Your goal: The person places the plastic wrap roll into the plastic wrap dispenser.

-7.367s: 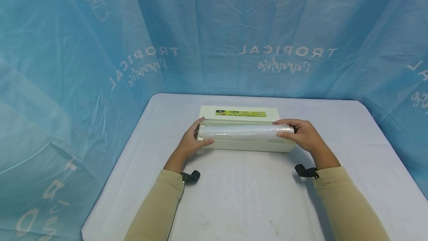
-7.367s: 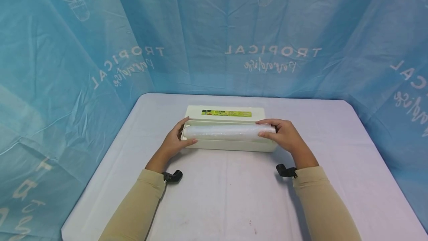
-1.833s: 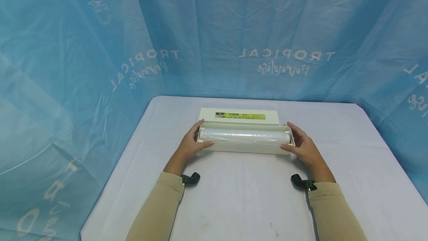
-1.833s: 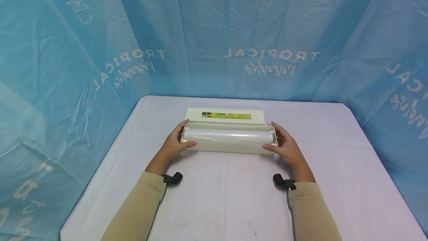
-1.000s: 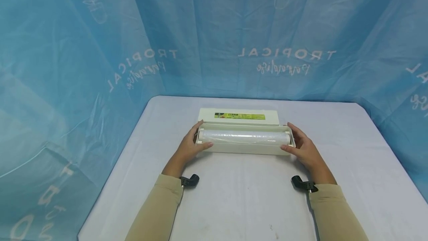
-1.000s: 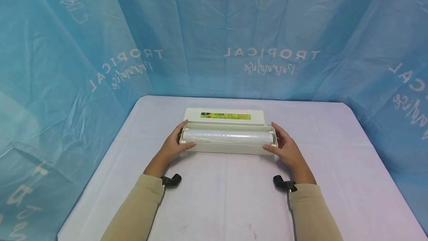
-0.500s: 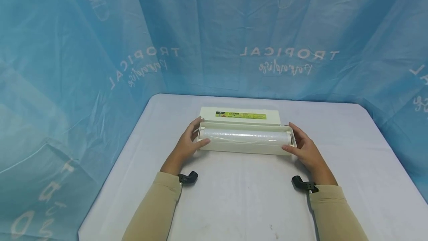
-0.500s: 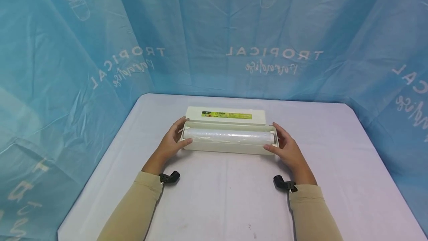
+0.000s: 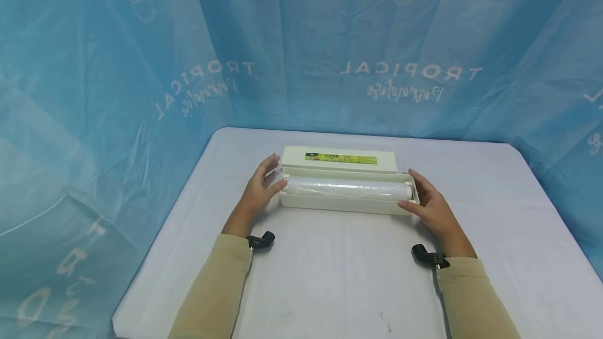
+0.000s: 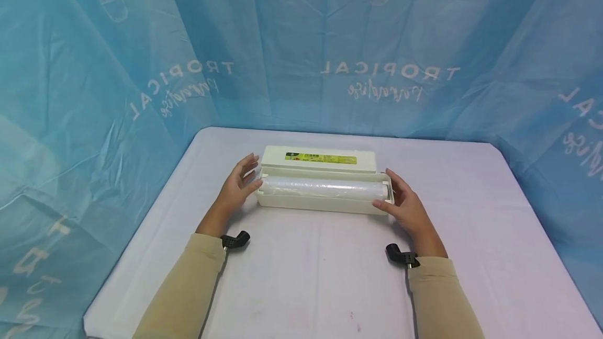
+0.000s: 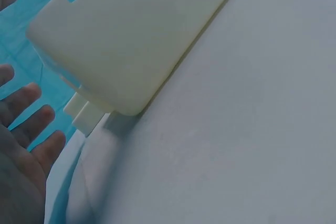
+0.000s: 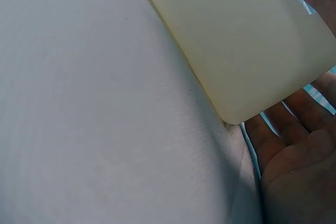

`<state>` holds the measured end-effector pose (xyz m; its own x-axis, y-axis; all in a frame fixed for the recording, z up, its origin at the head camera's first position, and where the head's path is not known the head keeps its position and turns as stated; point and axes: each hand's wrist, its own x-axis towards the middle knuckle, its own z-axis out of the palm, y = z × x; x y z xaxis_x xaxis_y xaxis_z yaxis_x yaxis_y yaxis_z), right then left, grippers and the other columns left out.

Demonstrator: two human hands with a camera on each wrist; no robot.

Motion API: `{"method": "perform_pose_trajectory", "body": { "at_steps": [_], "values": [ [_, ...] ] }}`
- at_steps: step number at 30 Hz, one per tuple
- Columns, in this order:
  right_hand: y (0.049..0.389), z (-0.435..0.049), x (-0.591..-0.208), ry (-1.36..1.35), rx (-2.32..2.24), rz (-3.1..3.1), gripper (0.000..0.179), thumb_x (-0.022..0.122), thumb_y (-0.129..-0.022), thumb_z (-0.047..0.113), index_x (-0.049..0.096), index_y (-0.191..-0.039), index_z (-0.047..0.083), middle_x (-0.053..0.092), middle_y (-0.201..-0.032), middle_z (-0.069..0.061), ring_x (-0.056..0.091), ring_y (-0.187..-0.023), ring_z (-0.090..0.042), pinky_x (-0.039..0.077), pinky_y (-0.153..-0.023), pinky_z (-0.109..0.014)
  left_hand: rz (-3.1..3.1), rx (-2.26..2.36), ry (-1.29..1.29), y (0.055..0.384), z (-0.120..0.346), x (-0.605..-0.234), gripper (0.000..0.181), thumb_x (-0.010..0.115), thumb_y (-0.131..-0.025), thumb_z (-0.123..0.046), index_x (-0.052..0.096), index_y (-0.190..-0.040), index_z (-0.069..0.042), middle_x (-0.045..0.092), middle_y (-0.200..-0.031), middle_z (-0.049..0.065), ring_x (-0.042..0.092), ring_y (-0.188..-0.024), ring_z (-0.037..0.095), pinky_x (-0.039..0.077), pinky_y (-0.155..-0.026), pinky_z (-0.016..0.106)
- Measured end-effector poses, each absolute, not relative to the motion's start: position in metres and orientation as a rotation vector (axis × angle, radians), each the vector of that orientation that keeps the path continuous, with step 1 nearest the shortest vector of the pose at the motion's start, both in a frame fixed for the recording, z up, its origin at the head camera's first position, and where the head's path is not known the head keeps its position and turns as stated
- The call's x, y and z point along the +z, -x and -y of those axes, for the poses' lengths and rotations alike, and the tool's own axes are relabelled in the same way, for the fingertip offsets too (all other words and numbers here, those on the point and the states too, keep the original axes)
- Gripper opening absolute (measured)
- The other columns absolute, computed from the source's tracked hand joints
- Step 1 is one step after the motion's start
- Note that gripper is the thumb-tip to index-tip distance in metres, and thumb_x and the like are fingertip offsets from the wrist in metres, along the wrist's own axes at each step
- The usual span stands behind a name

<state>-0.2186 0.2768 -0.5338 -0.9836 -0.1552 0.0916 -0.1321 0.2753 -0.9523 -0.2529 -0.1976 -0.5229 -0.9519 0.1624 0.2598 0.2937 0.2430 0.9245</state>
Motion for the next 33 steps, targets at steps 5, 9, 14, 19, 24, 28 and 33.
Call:
{"method": "perform_pose_trajectory", "body": {
  "at_steps": [5,9,14,19,24,28,33],
  "values": [
    [0.219,-0.276,-0.533,0.302,-1.894,-2.462,0.103,0.089,-0.089,0.016,0.024,-0.169,0.012,0.036,-0.166,-0.013,0.033,-0.151,-0.037,0.039,-0.103,-0.009,2.393,-1.859,0.470,0.251,0.198,-0.508,0.083,0.074,-0.100,-0.015,0.025,-0.165,-0.001,0.032,-0.166,0.019,0.029,-0.153,0.038,0.024,-0.124,0.050],
    [0.221,-0.277,-0.535,0.317,-1.915,-2.442,0.103,0.089,-0.088,0.014,0.025,-0.168,0.010,0.036,-0.166,-0.013,0.034,-0.150,-0.037,0.040,-0.103,-0.010,2.419,-1.866,0.502,0.249,0.197,-0.495,0.084,0.074,-0.100,-0.013,0.023,-0.165,0.000,0.030,-0.167,0.019,0.028,-0.153,0.038,0.024,-0.124,0.050],
    [0.221,-0.277,-0.536,0.305,-1.907,-2.452,0.103,0.090,-0.088,0.016,0.026,-0.169,0.013,0.036,-0.166,-0.012,0.033,-0.151,-0.036,0.039,-0.104,-0.010,2.449,-1.836,0.494,0.261,0.201,-0.495,0.081,0.071,-0.101,-0.007,0.023,-0.166,-0.002,0.031,-0.167,0.017,0.028,-0.154,0.036,0.022,-0.125,0.050],
    [0.221,-0.278,-0.538,0.302,-1.904,-2.455,0.104,0.090,-0.088,0.017,0.025,-0.169,0.013,0.035,-0.167,-0.011,0.032,-0.152,-0.036,0.039,-0.104,-0.011,2.510,-1.792,0.423,0.282,0.211,-0.507,0.082,0.071,-0.102,-0.008,0.021,-0.167,-0.006,0.031,-0.168,0.016,0.026,-0.154,0.035,0.022,-0.125,0.050],
    [0.222,-0.279,-0.540,0.315,-1.904,-2.450,0.104,0.090,-0.088,0.018,0.024,-0.169,0.012,0.034,-0.167,-0.010,0.032,-0.152,-0.035,0.039,-0.104,-0.011,2.560,-1.738,0.365,0.295,0.218,-0.512,0.084,0.075,-0.102,-0.022,0.024,-0.168,-0.014,0.035,-0.167,0.008,0.030,-0.153,0.028,0.026,-0.124,0.043],
    [0.222,-0.280,-0.539,0.314,-1.893,-2.458,0.104,0.089,-0.089,0.019,0.024,-0.169,0.013,0.034,-0.167,-0.009,0.033,-0.151,-0.035,0.039,-0.105,-0.012,2.582,-1.721,0.378,0.302,0.220,-0.514,0.083,0.076,-0.101,-0.028,0.028,-0.167,-0.016,0.037,-0.166,0.005,0.032,-0.153,0.025,0.028,-0.123,0.040],
    [0.222,-0.281,-0.539,0.320,-1.894,-2.460,0.104,0.090,-0.089,0.019,0.024,-0.169,0.011,0.034,-0.167,-0.010,0.034,-0.150,-0.036,0.039,-0.104,-0.012,2.642,-1.684,0.346,0.311,0.219,-0.514,0.082,0.075,-0.101,-0.035,0.030,-0.167,-0.018,0.038,-0.166,0.004,0.033,-0.152,0.025,0.030,-0.123,0.043]
  ]
}}
